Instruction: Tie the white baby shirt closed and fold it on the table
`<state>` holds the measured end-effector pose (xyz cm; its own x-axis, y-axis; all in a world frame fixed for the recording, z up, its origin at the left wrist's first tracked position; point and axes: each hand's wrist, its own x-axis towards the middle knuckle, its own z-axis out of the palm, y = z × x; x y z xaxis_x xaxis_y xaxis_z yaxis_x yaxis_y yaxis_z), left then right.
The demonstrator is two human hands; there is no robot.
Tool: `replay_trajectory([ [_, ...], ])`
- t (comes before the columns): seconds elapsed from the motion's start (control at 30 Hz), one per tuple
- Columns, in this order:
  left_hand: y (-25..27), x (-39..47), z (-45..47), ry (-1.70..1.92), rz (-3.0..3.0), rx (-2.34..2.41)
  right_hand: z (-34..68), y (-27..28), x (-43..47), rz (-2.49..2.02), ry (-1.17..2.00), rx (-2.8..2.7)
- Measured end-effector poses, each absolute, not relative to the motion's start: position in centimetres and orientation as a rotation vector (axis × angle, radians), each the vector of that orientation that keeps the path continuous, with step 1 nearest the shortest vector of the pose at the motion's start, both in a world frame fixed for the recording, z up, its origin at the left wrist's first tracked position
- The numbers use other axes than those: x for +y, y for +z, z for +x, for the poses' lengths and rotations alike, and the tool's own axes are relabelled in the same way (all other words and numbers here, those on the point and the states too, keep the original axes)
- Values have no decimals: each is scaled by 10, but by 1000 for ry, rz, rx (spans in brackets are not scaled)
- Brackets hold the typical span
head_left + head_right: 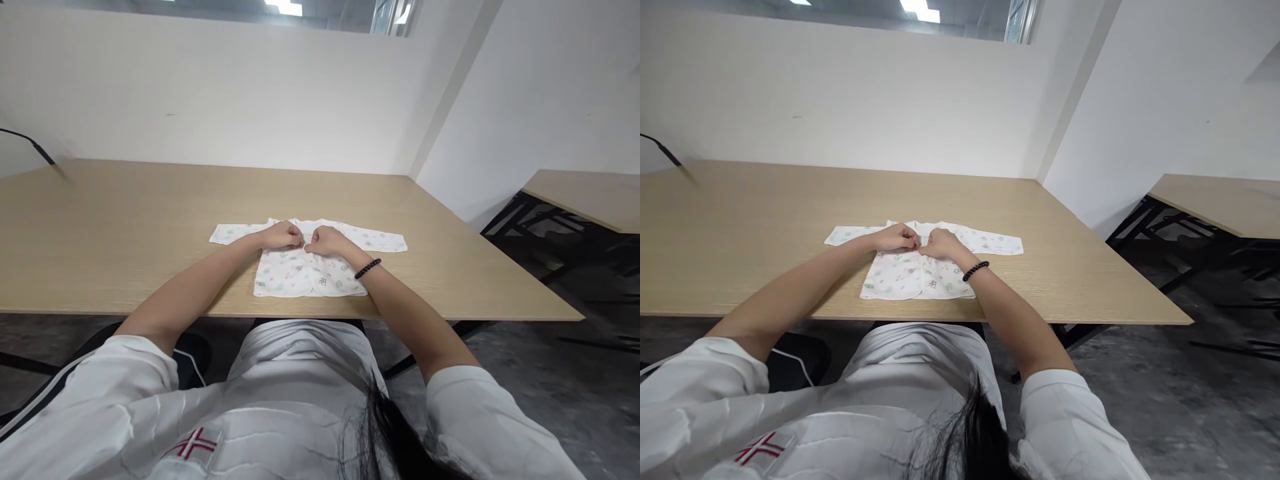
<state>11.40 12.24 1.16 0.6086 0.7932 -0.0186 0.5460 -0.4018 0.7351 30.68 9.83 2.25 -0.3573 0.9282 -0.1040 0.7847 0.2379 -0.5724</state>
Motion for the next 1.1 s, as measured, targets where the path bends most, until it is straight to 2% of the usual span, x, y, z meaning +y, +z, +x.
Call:
replay_trajectory([
  [0.37, 11, 106, 129, 477, 2123, 1040, 331, 31, 111, -1563, 1070, -2220],
  [0.8, 3, 117, 128, 487, 2066, 1050, 330, 26, 114, -1538, 1078, -2173],
  [1.1, 6, 114, 126, 454, 2050, 1008, 335, 24, 117, -1492, 1201, -2154],
])
